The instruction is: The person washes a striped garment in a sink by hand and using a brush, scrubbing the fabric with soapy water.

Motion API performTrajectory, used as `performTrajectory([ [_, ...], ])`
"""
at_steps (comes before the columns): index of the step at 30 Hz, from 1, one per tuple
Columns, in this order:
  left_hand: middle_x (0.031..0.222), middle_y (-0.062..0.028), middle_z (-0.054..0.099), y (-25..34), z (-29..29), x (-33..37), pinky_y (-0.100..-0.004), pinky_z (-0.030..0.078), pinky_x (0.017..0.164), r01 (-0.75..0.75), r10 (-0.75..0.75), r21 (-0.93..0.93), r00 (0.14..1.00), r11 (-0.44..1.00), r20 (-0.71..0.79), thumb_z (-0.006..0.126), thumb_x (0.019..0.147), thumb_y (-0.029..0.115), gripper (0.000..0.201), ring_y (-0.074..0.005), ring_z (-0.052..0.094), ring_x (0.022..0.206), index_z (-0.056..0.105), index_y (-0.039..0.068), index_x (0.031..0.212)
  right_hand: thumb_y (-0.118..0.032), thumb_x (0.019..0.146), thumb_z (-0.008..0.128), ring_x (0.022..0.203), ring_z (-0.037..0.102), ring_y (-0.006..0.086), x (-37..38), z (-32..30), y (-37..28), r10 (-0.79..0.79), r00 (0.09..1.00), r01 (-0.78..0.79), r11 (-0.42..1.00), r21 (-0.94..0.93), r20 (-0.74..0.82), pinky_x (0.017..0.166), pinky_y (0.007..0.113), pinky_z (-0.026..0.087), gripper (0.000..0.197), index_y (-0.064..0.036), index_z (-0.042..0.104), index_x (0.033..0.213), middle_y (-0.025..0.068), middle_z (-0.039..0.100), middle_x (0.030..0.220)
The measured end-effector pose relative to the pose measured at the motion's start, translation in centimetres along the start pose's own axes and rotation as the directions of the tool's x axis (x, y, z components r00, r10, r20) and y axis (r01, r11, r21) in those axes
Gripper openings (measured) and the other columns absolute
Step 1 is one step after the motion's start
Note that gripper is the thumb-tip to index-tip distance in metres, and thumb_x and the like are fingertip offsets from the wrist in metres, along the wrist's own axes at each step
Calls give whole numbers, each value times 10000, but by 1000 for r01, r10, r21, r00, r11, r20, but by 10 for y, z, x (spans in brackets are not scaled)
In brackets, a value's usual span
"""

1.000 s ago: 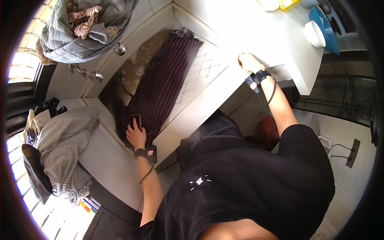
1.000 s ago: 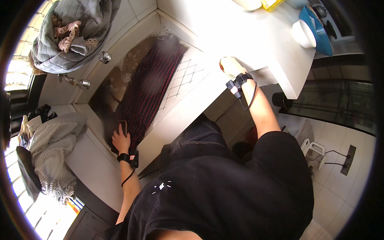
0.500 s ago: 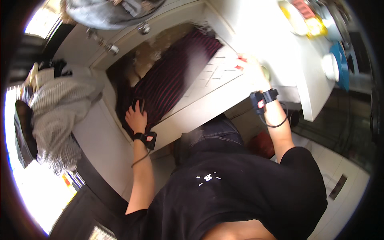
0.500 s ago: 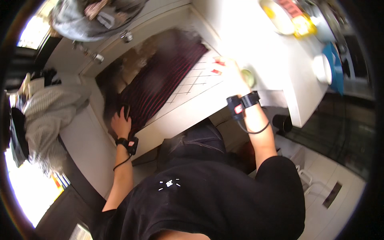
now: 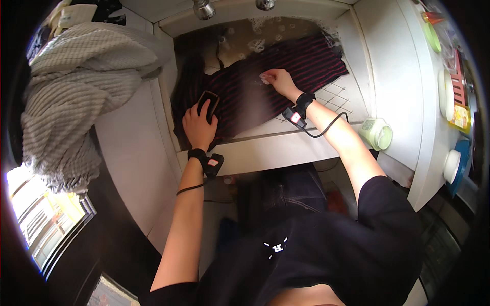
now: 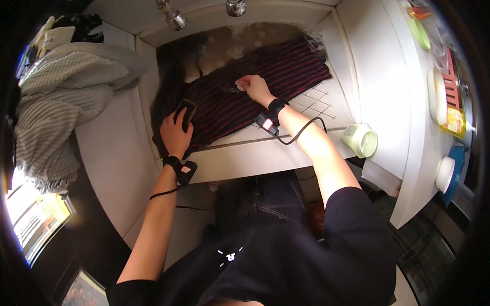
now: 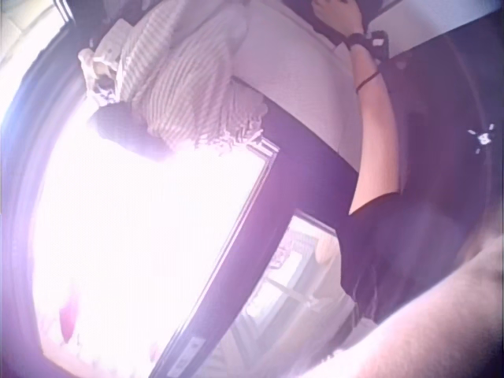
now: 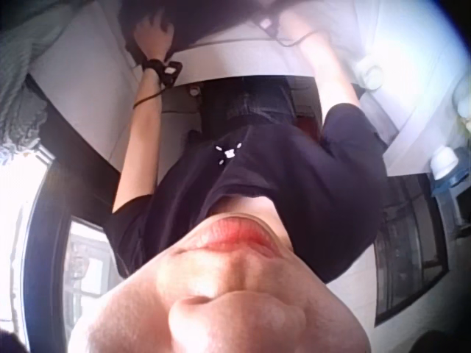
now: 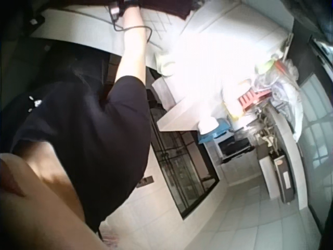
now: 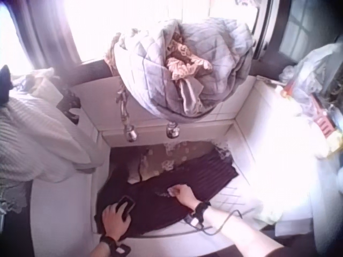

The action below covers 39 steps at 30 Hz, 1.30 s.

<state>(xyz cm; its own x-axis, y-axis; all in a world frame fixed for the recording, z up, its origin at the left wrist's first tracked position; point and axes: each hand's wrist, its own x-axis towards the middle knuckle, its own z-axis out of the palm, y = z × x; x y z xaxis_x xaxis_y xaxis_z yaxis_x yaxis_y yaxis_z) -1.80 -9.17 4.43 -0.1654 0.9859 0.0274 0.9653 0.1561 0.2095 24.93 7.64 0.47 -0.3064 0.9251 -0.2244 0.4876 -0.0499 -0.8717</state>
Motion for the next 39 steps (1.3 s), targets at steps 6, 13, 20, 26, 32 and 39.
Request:
performTrajectory([
  [6,1271,-116,554,0,4,2,-471,373,1056,43,-43,-22,999,999,-11,653,824,268,493,-344,483,1195,586,242,1312,-215,917,620,1275,492,345,-10,18,22,-556,580,781,586,-215,595,1050,419,419,471,-35,514,1339,182,531,1357],
  [13,1283,-113,545,4,3,4,-483,371,1059,56,-56,-12,998,998,1,653,827,274,502,-357,478,1200,575,244,1322,-461,954,518,1400,367,332,34,-105,110,-35,965,242,498,-832,260,1147,431,304,693,-14,369,1463,200,400,1494],
  [20,1297,-97,530,3,6,3,-476,360,1072,61,-61,12,998,998,20,642,836,277,510,-337,470,1219,561,262,1339,-547,917,515,1350,408,378,57,41,59,-246,955,292,705,-646,164,1122,496,310,704,-8,495,1368,218,467,1435],
  [26,1279,-95,537,1,5,3,-476,358,1065,50,-50,2,998,999,37,635,836,263,517,-330,479,1210,555,270,1347,-480,918,541,1373,405,329,17,96,15,-498,775,631,565,-531,390,1160,468,275,629,-102,485,1417,155,478,1448],
  [32,1268,-101,543,0,9,3,-480,364,1057,56,-57,33,998,998,30,634,839,258,522,-338,487,1201,547,275,1354,-532,946,467,1423,337,259,75,-103,134,-133,984,170,494,-853,119,1131,499,265,656,-161,397,1482,108,397,1522],
  [39,1265,-104,546,2,7,4,-485,363,1057,50,-50,57,999,997,13,647,831,244,536,-345,488,1201,546,266,1357,-491,867,631,1411,283,445,-20,-31,73,-290,855,511,613,-603,430,1140,569,250,743,-21,453,1415,228,428,1461],
])
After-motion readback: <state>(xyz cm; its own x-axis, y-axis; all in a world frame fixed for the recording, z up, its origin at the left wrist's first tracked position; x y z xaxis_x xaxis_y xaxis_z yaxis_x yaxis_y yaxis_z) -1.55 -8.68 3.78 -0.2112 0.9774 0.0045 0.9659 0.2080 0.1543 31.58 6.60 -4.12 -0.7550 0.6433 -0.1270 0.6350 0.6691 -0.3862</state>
